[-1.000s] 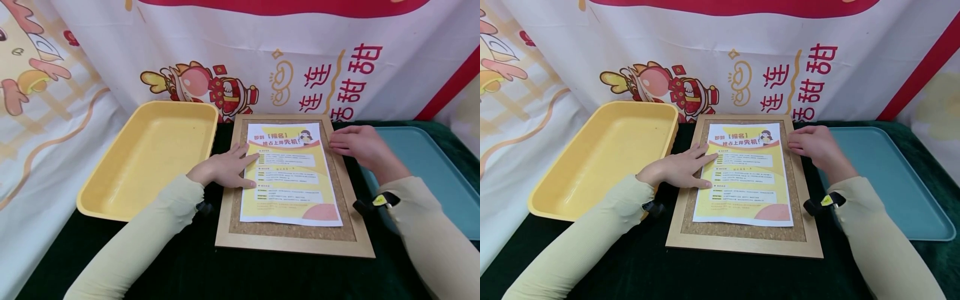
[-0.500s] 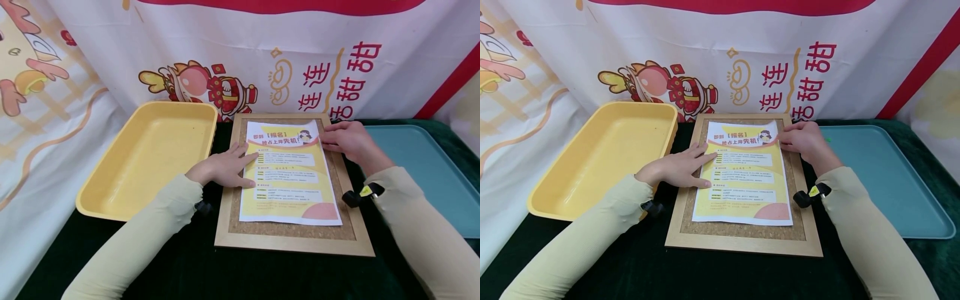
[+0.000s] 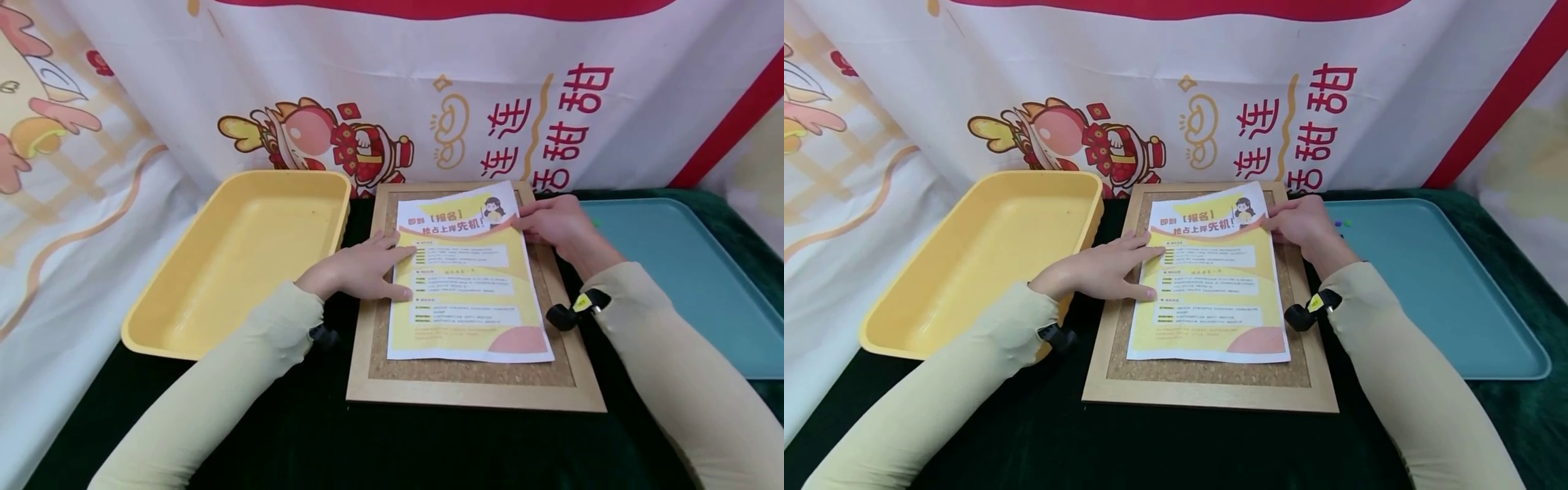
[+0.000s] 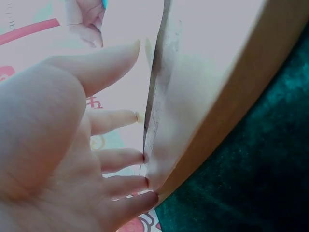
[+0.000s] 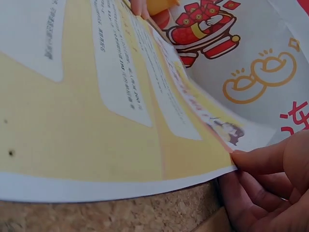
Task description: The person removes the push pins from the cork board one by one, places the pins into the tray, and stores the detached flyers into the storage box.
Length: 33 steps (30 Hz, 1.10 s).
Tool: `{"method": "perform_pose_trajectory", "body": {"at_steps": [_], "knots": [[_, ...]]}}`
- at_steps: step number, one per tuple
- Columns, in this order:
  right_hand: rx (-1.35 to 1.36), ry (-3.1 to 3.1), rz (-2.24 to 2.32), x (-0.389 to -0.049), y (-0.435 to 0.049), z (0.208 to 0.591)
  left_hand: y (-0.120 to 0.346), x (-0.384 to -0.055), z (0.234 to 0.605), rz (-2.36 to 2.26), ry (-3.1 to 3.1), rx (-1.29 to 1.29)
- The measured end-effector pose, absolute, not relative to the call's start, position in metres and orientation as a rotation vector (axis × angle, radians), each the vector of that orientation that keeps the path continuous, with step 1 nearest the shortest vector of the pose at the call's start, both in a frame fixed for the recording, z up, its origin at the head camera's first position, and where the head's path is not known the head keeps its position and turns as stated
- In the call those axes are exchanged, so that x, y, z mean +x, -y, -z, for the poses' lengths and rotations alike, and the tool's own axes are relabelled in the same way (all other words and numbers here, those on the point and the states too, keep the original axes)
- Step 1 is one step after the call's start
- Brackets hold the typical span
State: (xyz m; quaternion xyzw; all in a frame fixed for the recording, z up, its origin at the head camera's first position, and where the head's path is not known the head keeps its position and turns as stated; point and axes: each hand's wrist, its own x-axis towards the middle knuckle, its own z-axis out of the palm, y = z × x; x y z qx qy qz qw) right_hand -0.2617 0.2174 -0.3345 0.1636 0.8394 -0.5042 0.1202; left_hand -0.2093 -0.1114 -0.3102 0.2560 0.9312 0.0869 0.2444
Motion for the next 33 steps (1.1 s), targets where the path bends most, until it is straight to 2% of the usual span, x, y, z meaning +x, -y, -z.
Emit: {"method": "perform_pose_trajectory", "body": {"at_steps": [8, 21, 33], "knots": [[0.55, -2.414, 1.512, -0.263, -0.22, 0.337, 0.109, -0.218, 0.309, -0.736, -2.558, 0.647], [0.564, -2.383, 1.605, -0.262, -0.221, 0.34, 0.106, -0.214, 0.296, -1.266, -2.229, -0.021], [0.621, -2.234, 1.781, -0.269, -0.223, 0.339, 0.108, -0.198, 0.299, -1.524, -1.929, -0.1]]}}
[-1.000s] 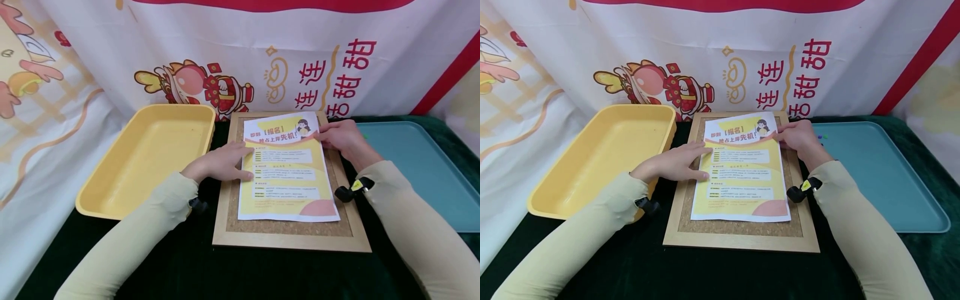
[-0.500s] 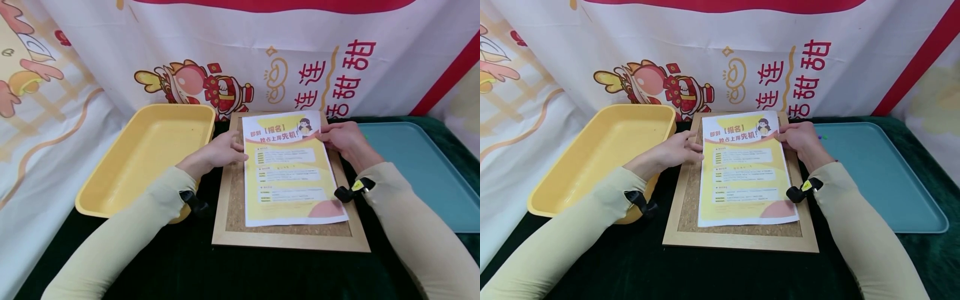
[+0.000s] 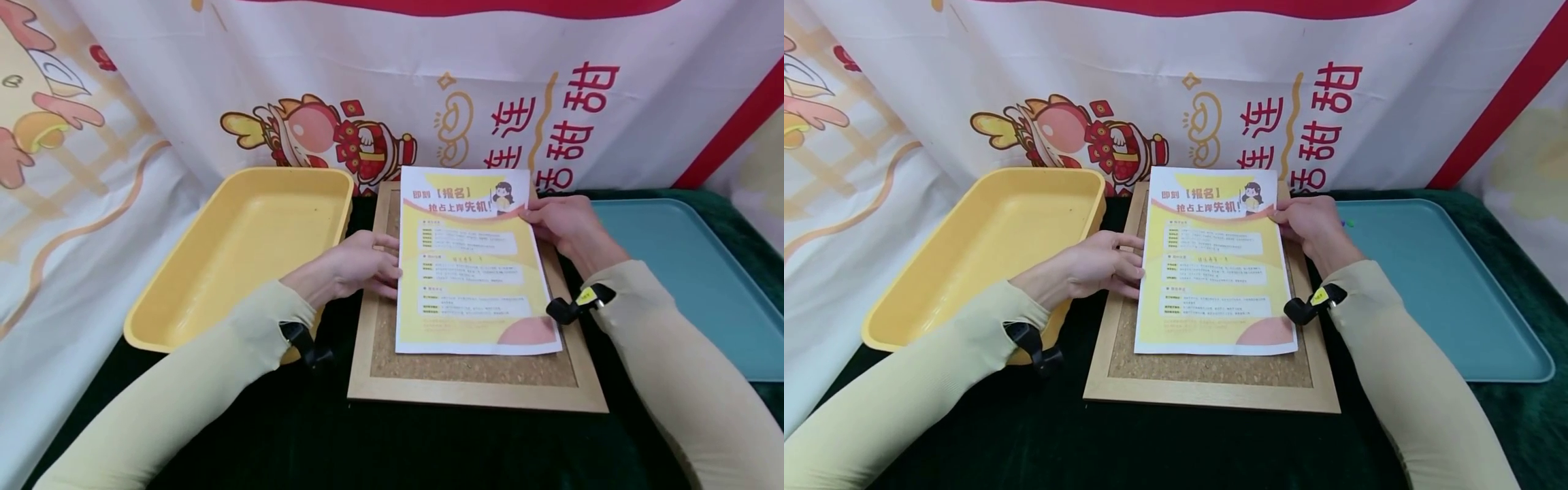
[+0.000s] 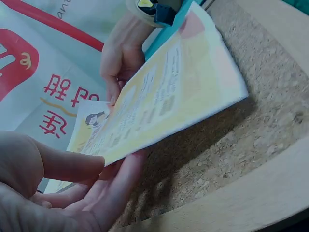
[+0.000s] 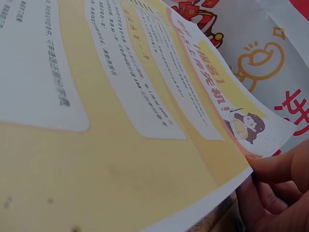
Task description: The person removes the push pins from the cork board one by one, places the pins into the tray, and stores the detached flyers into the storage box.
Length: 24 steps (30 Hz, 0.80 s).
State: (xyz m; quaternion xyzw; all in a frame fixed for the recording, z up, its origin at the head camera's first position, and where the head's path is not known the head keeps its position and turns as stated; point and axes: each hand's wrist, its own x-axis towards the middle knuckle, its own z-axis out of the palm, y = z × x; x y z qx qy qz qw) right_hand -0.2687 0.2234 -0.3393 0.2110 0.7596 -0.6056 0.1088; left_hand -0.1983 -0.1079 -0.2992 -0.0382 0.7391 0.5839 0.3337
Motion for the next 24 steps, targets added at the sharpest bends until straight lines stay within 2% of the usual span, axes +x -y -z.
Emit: {"method": "perform_pose_trajectory", "body": {"at_steps": [5, 14, 24], "knots": [[0.627, -2.165, 1.837, -0.272, -0.224, 0.334, 0.112, -0.196, 0.295, -1.56, -1.911, -0.127], [0.465, -2.063, 1.837, -0.276, -0.223, 0.319, 0.132, -0.201, 0.285, -1.579, -1.991, -0.12], [0.46, -1.753, 2.04, -0.281, -0.216, 0.306, 0.154, -0.202, 0.274, -1.601, -2.042, -0.111]]}}
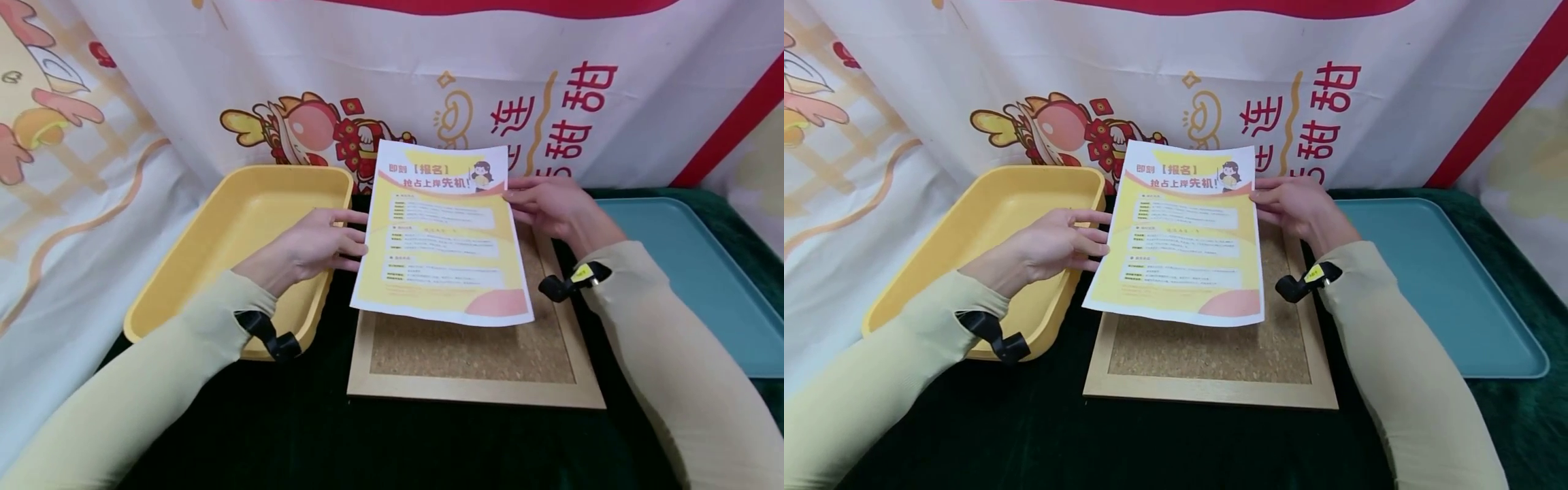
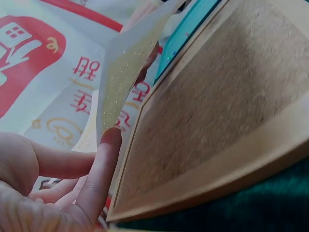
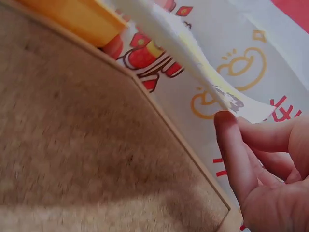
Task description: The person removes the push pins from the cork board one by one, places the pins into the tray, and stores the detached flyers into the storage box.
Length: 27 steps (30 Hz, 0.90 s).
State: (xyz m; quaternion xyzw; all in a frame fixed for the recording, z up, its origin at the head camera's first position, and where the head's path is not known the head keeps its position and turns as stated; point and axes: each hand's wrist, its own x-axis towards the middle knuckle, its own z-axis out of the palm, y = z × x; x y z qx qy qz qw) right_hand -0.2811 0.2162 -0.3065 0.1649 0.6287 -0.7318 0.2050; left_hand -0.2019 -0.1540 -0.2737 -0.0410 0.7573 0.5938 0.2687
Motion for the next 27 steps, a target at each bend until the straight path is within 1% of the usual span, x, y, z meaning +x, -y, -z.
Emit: {"method": "perform_pose_trajectory", "body": {"at_steps": [4, 13, 21, 27], "knots": [[0.423, -1.677, 2.084, -0.281, -0.209, 0.302, 0.168, -0.205, 0.271, -1.572, -2.079, -0.124], [0.46, -1.586, 2.154, -0.286, -0.179, 0.294, 0.205, -0.208, 0.266, -1.624, -2.071, -0.145], [0.425, -1.613, 2.146, -0.291, -0.138, 0.292, 0.244, -0.214, 0.263, -1.588, -2.066, -0.091], [0.43, -1.588, 2.161, -0.293, -0.107, 0.292, 0.273, -0.222, 0.268, -1.546, -2.084, -0.112]]}}
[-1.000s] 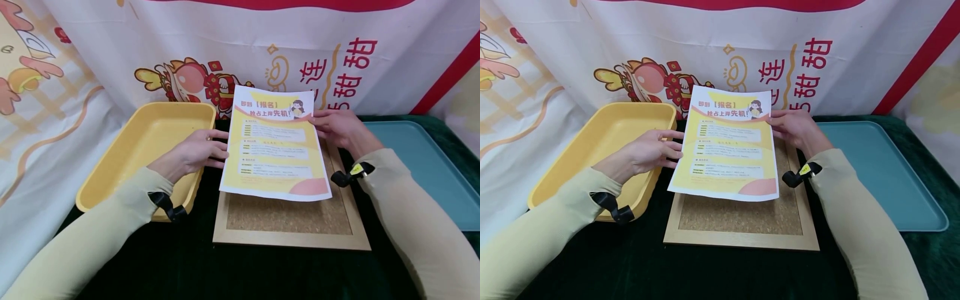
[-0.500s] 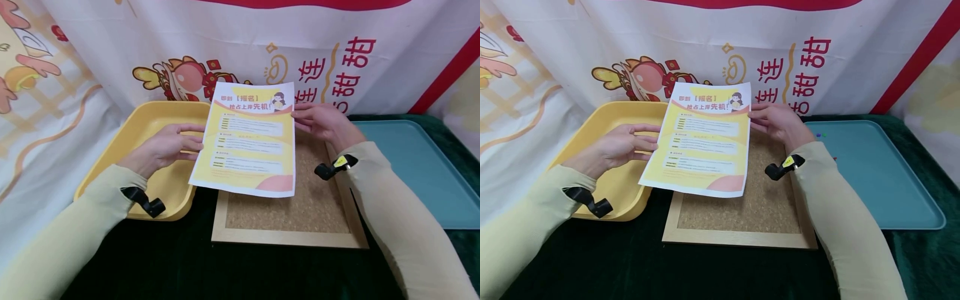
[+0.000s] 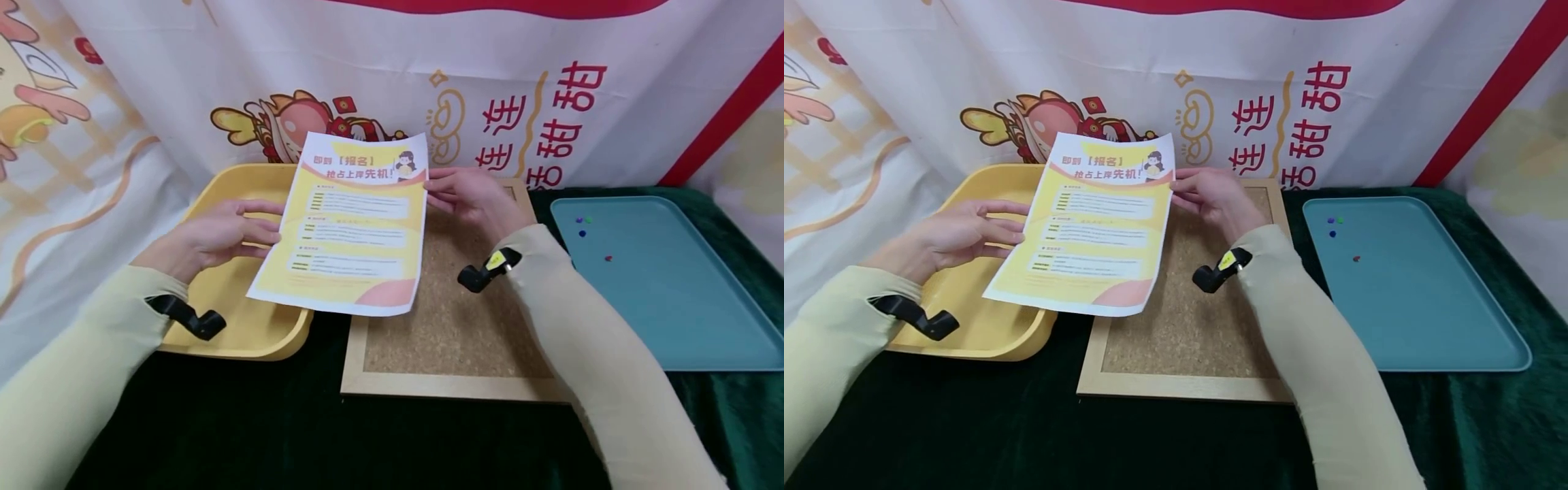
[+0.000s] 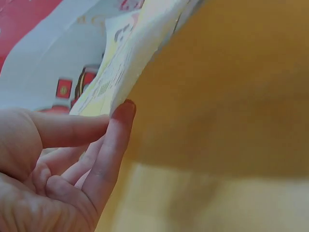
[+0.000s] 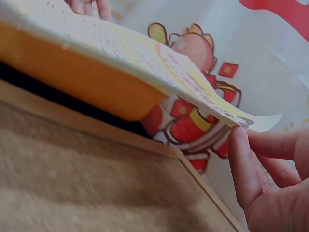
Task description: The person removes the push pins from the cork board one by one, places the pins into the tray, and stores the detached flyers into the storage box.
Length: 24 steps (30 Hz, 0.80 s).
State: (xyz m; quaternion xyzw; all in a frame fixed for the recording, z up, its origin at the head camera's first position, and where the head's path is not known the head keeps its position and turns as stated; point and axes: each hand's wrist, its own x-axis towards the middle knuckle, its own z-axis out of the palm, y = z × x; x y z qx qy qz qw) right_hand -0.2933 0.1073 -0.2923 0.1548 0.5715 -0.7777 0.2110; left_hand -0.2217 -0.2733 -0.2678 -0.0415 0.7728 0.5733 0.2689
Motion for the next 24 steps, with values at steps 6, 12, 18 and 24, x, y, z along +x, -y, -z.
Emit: {"method": "perform_pose_trajectory", "body": {"at_steps": [6, 12, 18, 24], "knots": [[0.437, -1.541, 2.194, -0.294, -0.081, 0.295, 0.301, -0.227, 0.267, -1.5, -2.152, -0.158], [0.442, -1.573, 2.233, -0.289, -0.05, 0.295, 0.331, -0.231, 0.258, -1.515, -2.189, -0.212], [0.392, -1.611, 2.287, -0.283, -0.022, 0.293, 0.353, -0.232, 0.255, -1.48, -2.211, -0.254], [0.377, -1.645, 2.286, -0.274, -0.004, 0.291, 0.371, -0.23, 0.248, -1.363, -2.318, -0.283]]}}
